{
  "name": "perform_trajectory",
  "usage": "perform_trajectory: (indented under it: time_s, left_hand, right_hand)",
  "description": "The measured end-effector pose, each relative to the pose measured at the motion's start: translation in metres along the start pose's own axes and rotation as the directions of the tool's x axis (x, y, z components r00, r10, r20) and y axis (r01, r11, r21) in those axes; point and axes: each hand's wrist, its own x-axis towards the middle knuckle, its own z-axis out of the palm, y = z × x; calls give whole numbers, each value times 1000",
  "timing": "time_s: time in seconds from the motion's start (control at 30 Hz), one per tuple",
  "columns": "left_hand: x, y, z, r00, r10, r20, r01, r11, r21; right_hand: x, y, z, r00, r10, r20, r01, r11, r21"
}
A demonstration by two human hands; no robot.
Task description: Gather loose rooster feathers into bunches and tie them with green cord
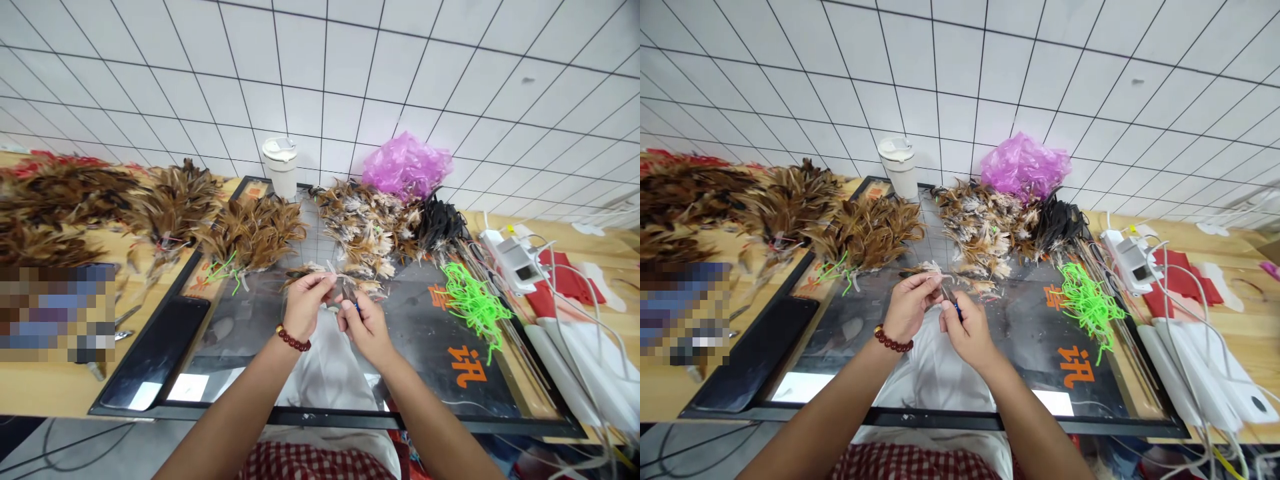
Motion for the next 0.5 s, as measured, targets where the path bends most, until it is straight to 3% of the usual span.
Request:
perform_trajectory:
  time_s: [0.13,0.5]
  left_hand:
    - [-2,1,1,998,-8,57,8,1000,3]
    - [-3,1,0,994,26,107,-32,998,46]
  right_hand:
    - [1,1,3,1000,29,-2,-29,999,-18]
    - [7,2,4,984,179,4,-178,975,133]
